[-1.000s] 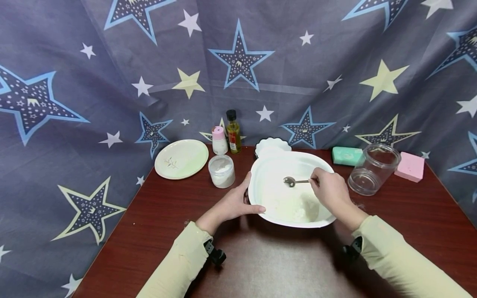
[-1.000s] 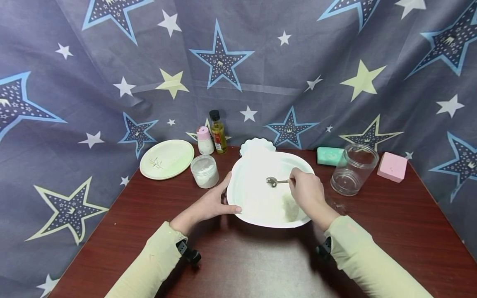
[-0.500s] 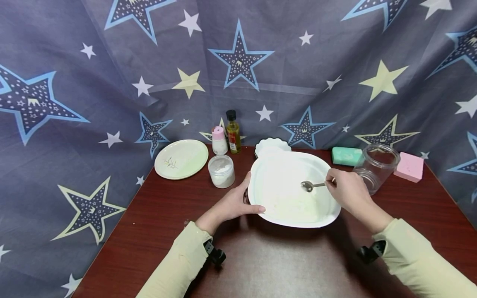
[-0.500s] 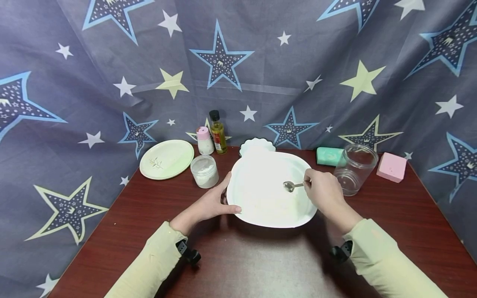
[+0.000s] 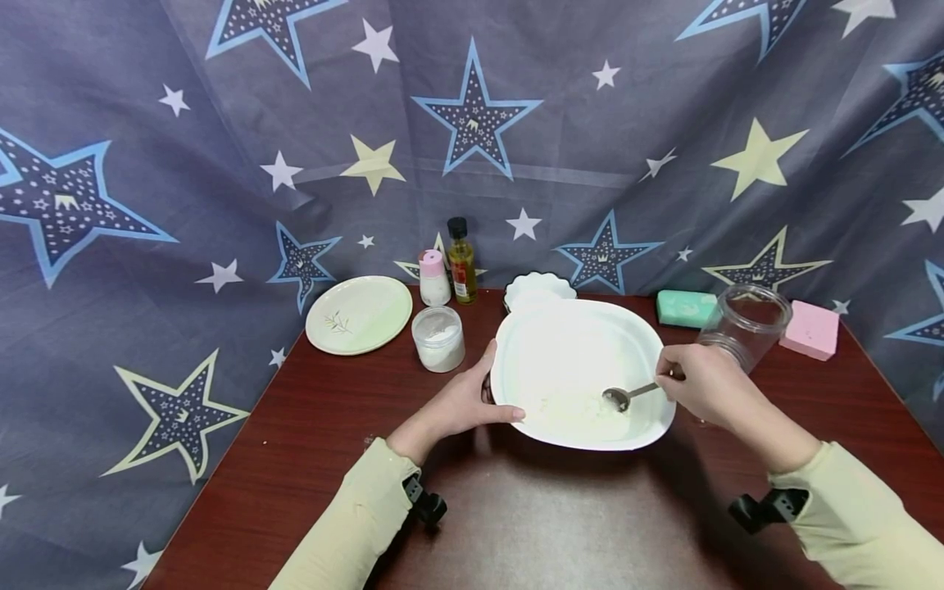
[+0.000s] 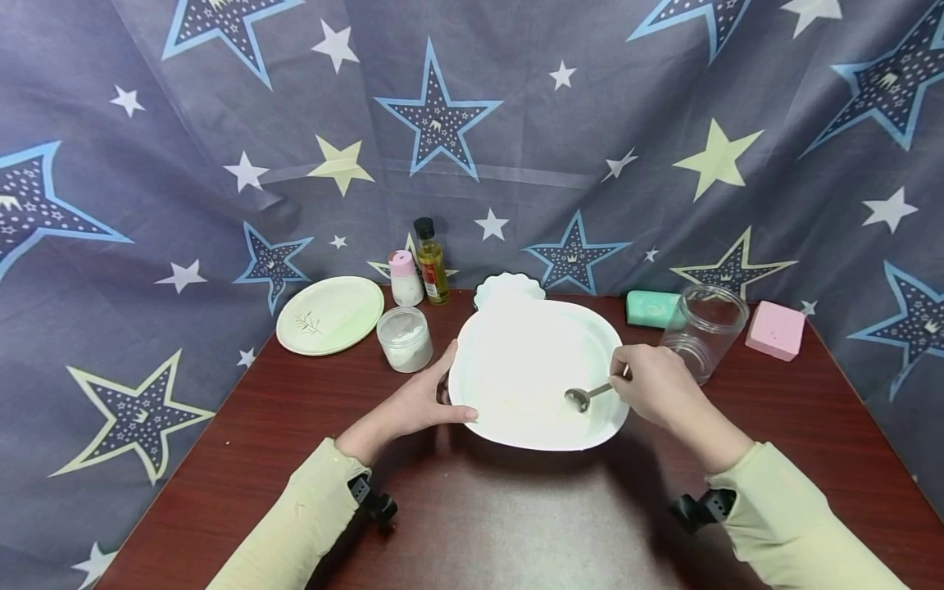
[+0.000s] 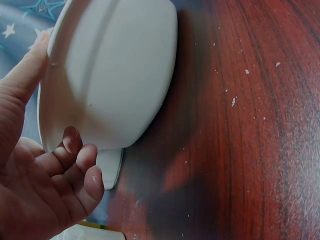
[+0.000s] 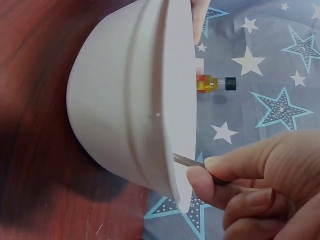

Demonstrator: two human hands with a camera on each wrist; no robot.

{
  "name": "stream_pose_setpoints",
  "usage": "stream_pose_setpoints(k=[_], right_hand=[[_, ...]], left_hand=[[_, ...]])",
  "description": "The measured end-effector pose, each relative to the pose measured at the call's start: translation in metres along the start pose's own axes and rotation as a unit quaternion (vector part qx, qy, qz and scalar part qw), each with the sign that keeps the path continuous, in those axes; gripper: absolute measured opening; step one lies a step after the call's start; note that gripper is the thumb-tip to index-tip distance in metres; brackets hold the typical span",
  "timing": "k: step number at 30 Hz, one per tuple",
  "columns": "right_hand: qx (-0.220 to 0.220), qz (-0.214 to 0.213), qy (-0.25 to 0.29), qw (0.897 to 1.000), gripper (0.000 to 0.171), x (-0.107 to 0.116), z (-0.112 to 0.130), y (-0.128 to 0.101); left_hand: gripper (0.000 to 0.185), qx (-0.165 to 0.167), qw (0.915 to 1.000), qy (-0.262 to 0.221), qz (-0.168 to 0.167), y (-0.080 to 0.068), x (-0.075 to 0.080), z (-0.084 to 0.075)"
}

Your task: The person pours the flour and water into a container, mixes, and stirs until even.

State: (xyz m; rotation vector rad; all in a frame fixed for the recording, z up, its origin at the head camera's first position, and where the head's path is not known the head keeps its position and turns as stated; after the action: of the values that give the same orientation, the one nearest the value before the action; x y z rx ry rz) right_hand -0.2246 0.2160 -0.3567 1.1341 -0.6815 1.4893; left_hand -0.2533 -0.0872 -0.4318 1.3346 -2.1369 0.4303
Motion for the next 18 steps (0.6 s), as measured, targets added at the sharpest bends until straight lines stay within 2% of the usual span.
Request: stream_pose_setpoints(k=[6, 14, 18], right_hand=[[-0.003, 0.057, 0.034, 0.998, 0.013, -0.005, 0.002, -0.002], [0.003, 0.081, 0.052, 0.995, 0.012, -0.016, 0.009, 0.001], [0.006, 0.078, 0.064, 0.995, 0.014, -0.024, 0.014, 0.002]], left_hand=[[0.12, -0.001, 1.0, -0.004, 0.001, 0.0, 0.0, 0.0], [0.119, -0.001, 1.0, -0.005, 0.0, -0.001, 0.0, -0.001], [0.118, -0.003, 1.0, -0.007, -0.002, -0.001, 0.0, -0.001]])
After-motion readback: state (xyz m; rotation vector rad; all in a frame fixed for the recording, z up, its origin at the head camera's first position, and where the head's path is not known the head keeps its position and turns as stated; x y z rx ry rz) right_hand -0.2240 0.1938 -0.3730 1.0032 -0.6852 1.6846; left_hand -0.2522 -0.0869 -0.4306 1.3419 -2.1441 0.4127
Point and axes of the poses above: each hand's wrist, its own y-axis towards the middle knuckle, its own x-axis out of the back of the hand, z = x × y, the point moved 5 cm from there along y, towards the middle knuckle, and after that the axes turned 4 degrees about -z, right-handed, at the moved point
